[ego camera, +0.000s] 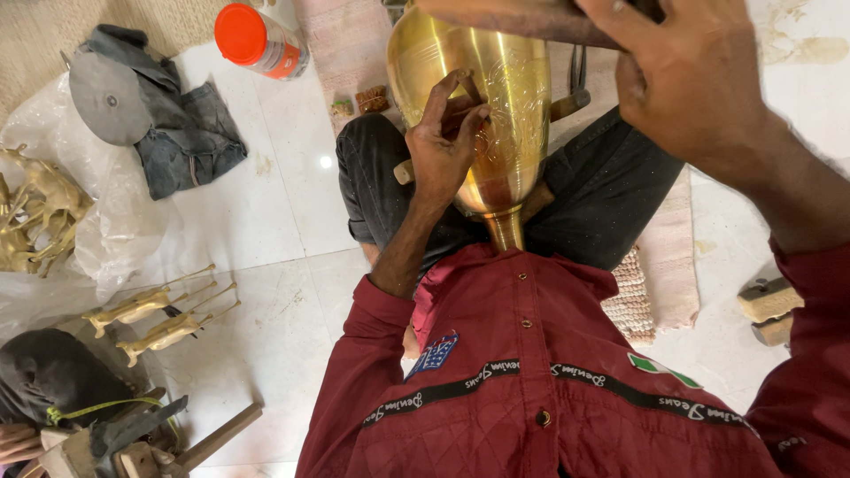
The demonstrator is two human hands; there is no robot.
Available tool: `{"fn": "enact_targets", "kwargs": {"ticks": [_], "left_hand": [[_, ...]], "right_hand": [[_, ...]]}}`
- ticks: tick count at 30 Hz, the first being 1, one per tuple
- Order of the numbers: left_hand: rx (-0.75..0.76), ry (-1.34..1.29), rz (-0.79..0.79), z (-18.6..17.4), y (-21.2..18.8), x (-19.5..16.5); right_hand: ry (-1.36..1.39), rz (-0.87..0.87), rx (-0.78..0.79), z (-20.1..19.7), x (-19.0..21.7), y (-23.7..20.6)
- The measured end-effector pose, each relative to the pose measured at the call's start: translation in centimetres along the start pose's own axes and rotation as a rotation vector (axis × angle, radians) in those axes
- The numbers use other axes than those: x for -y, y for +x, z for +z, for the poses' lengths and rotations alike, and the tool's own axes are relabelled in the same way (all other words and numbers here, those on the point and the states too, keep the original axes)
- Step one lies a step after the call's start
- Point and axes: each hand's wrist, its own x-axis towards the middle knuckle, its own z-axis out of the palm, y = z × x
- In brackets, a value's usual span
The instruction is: The person sits on the floor with a large brass vessel held between the legs and engraves decorative floral patterns into its surface. They hold a small chisel against the metal with one hand and strike it with a wooden mallet in the other, repositioning the chisel repeatedly to work the design across the vessel body.
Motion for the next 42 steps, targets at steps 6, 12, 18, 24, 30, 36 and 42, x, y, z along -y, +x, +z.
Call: {"fn": "enact_targets", "kwargs": {"ticks": [6,12,18,24,30,36,42], "left_hand": [[0.043,0.112,0.111,0.0,0.4,0.1],[0.158,0.216,-0.128,-0.7,1.3,-0.3],[0.275,0.196,-0.009,-0.8,2.7,0.4],[0.393,0.244,0.01,-1.3,3.7,0.7],[0.498,0.254,0.057,-1.5,4.8,-0.3],[0.567,0.289,0.09,-1.4,5.6,-1.0],[0.675,0.355,0.11,-1.4,6.4,-1.5]], "right_hand": [[0.04,-0.041,0.07,-1.1,0.3,1.7],[-0.149,-0.03,0.04,-1.1,0.9,1.1],[0.097,0.196,0.04,1.5,0.2,-1.5],[0.209,0.27,0.076,2.3,0.5,-4.4],[0.407,0.436,-0.007,4.2,0.8,-7.2],[0.531,0.561,-0.135,5.5,1.6,-9.2],[0.615,0.593,-0.211,6.2,3.0,-9.9]]}}
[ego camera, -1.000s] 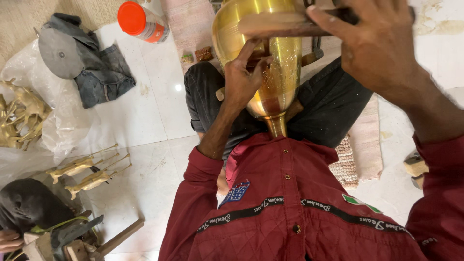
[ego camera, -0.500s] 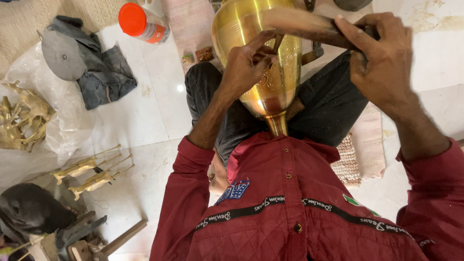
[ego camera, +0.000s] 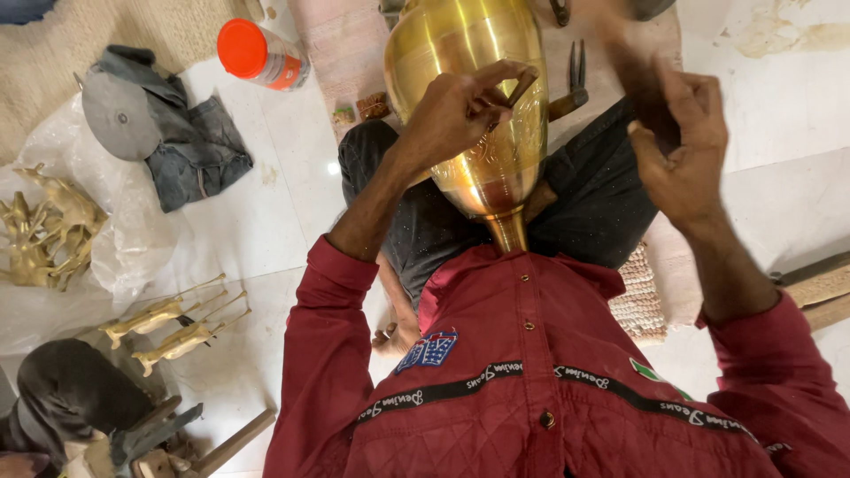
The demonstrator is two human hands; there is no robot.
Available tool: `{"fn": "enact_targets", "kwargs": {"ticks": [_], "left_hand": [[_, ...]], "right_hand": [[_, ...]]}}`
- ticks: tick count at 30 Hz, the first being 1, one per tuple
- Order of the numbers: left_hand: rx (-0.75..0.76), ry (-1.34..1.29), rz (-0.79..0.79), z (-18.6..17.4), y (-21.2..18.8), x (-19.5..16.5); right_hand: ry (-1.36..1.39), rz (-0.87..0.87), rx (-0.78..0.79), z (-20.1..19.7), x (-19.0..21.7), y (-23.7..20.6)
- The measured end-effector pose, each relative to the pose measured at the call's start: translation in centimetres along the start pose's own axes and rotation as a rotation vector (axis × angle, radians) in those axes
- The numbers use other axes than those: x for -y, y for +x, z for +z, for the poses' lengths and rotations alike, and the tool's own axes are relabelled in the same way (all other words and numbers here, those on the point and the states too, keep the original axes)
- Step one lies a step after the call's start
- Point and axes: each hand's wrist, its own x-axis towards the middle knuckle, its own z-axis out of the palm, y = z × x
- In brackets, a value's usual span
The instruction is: The person sits on the floor with a large brass vessel held between the legs and engraves decorative floral patterns into its surface. They hold a small chisel against the metal with one hand and strike it with a wooden mallet in the other, repositioning the chisel repeatedly to work the design across the vessel body.
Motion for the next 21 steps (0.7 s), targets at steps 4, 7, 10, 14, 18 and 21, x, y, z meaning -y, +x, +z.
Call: {"fn": "enact_targets", "kwargs": {"ticks": [4,7,10,14,18,21], "left_hand": [[0.081,0.027,0.014,-0.6,0.6,-0.6],[0.142,0.053,0.075,-1.1,1.1,-1.0],[0.172,0.084,0.119,-1.3,1.7,-1.3],[0.255,0.11,0.154,-1.5,2.3,-1.2],[0.332,0.15,0.236,-1.6,2.8,-0.9],[0.34,0.138,0.242,-1.4,3.0,-0.8]], "right_hand": [[-0.532,-0.079,0.064,-0.1,-0.6,-2.1],[0.105,0.11,-0.118,1.2,-1.2,-3.3],[-0.414,0.054,0.067,1.1,-1.1,-5.0],[-0.078,0.133,-0.109,2.3,-0.7,-6.5],[-0.147,0.137,-0.132,3.4,-0.1,-7.6],[-0.12,0.076,-0.228,3.9,0.3,-8.1]]}}
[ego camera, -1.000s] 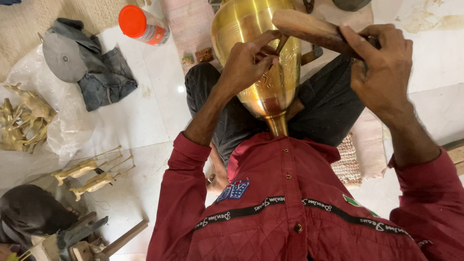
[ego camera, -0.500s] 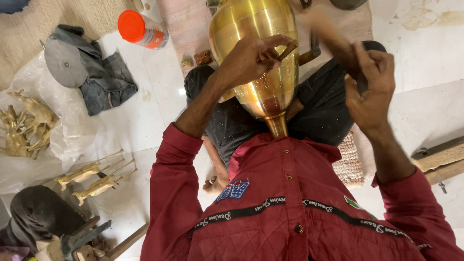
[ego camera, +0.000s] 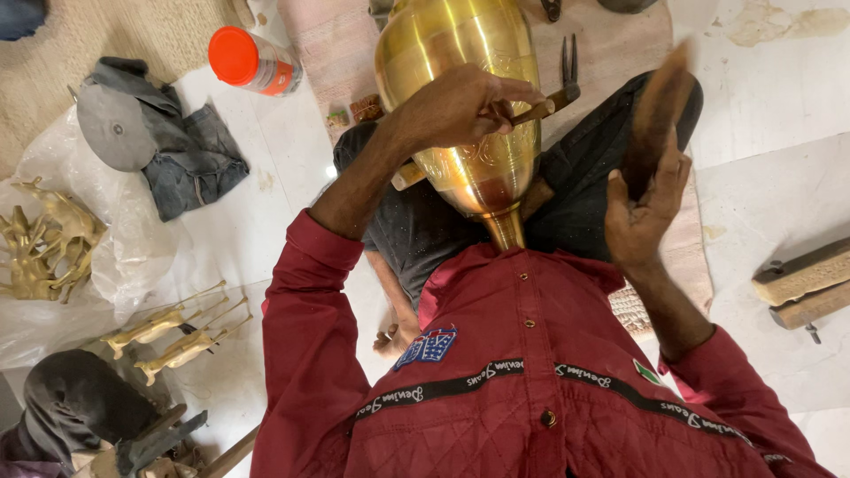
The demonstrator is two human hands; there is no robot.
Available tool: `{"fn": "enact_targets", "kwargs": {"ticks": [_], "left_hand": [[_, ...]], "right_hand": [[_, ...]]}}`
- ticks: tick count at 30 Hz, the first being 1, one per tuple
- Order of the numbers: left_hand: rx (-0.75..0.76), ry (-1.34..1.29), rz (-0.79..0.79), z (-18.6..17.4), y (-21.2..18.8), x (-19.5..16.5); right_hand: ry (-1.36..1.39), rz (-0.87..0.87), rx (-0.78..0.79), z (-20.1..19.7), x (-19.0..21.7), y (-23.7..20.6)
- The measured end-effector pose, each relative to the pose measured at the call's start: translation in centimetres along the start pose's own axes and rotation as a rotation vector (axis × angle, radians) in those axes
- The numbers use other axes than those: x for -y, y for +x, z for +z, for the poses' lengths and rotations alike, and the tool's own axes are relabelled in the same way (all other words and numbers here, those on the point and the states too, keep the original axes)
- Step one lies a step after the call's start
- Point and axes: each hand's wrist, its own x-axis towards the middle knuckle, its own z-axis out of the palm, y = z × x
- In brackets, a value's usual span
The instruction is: The person sits on the floor with a large brass vessel held between the legs and engraves decorative floral patterns into its surface. They hold a small chisel against the metal with one hand and strike it with a wooden mallet in the other, repositioning the chisel repeatedly to work the design across the vessel body.
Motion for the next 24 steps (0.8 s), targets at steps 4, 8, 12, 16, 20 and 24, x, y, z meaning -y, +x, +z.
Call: {"fn": "enact_targets", "kwargs": {"ticks": [4,8,12,16,20,24], "left_hand": [[-0.054,0.003,0.015,0.3,-0.5,0.1],[-0.288,-0.172,-0.046,1.3,-2.8,0.1],[-0.376,-0.166,-0.165,3.3,-4.2,0.4],[-0.446,-0.218,-0.189,4.4,-5.0,0.6],[-0.493,-0.214,-0.189,4.8,-5.0,0.5],[-0.505,-0.189,-0.18,4.7,-5.0,0.2]], "right_hand": [[-0.187,0.083,0.189,-0.2,0.0,0.0],[-0.04,0.149,0.3,-0.4,-0.3,1.0],[-0.093,0.132,0.373,-0.4,-0.4,2.6],[-0.275,-0.03,0.423,-1.0,-0.2,4.7],[-0.284,-0.049,0.421,-1.6,0.0,6.6],[-0.454,-0.173,0.379,-2.5,0.0,7.8]]}}
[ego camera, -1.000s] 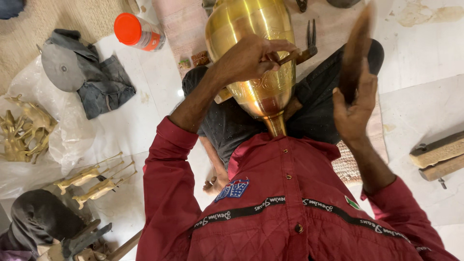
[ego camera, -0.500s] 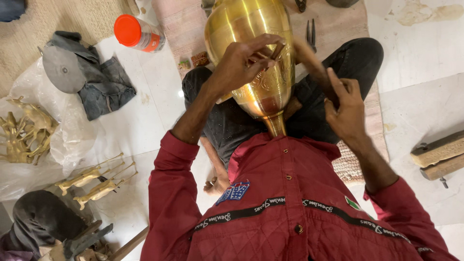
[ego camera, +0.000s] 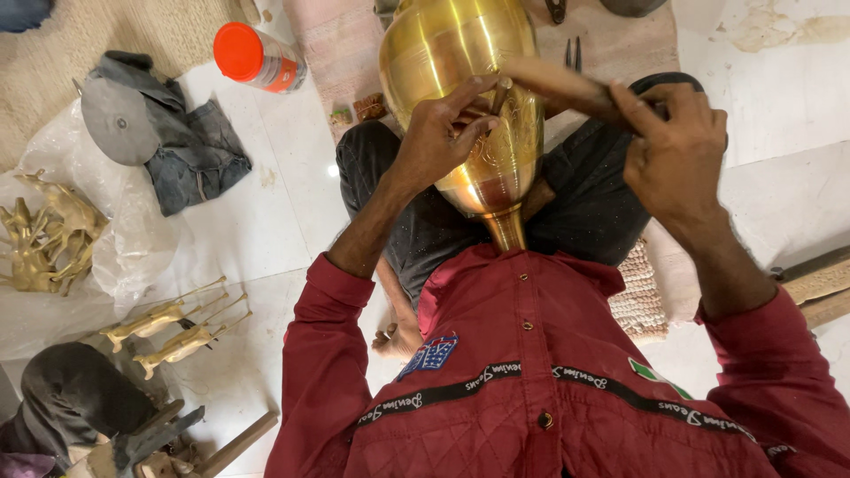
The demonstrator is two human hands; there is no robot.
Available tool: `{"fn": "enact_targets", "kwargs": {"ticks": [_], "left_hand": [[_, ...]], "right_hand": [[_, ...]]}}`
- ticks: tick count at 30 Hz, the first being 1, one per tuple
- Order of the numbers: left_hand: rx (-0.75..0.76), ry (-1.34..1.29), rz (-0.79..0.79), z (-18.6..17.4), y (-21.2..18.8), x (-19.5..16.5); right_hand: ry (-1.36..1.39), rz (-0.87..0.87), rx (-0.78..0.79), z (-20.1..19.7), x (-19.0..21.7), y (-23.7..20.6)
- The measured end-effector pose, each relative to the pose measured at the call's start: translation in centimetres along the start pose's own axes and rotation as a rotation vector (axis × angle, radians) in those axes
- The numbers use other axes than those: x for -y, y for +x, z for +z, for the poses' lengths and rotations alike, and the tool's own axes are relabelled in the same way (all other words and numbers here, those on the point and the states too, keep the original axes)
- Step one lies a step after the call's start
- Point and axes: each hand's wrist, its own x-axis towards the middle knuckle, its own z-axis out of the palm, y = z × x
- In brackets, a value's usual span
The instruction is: The person sits on the floor with a large brass vessel held between the legs and engraves decorative floral patterns into its surface. They hold a small chisel against the metal with one hand and strike it with a wooden mallet in the other, repositioning the chisel repeatedly to work the design across the vessel body.
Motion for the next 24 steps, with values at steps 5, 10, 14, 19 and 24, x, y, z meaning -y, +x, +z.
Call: {"fn": "enact_targets", "kwargs": {"ticks": [5,10,14,19,24], "left_hand": [[0.052,0.026,0.046,-0.2,0.5,-0.4],[0.152,0.123,0.095,-0.5,1.7,-1.0],[0.264,0.184,0.0,-0.7,2.8,-1.9],[0.355,0.212,0.101,-0.9,3.9,-2.4],[0.516,0.301,0.289,-0.9,6.1,-2.1]], "right_hand": [[0.483,0.082,-0.134,-0.2,-0.7,0.1],[0.304,0.01,-0.12,0.1,-1.0,-1.0],[0.397,0.114,-0.129,0.8,-0.2,-3.1],[0.735,0.263,-0.282,2.6,1.4,-5.5],[0.611,0.296,-0.336,5.1,2.9,-8.5]]}}
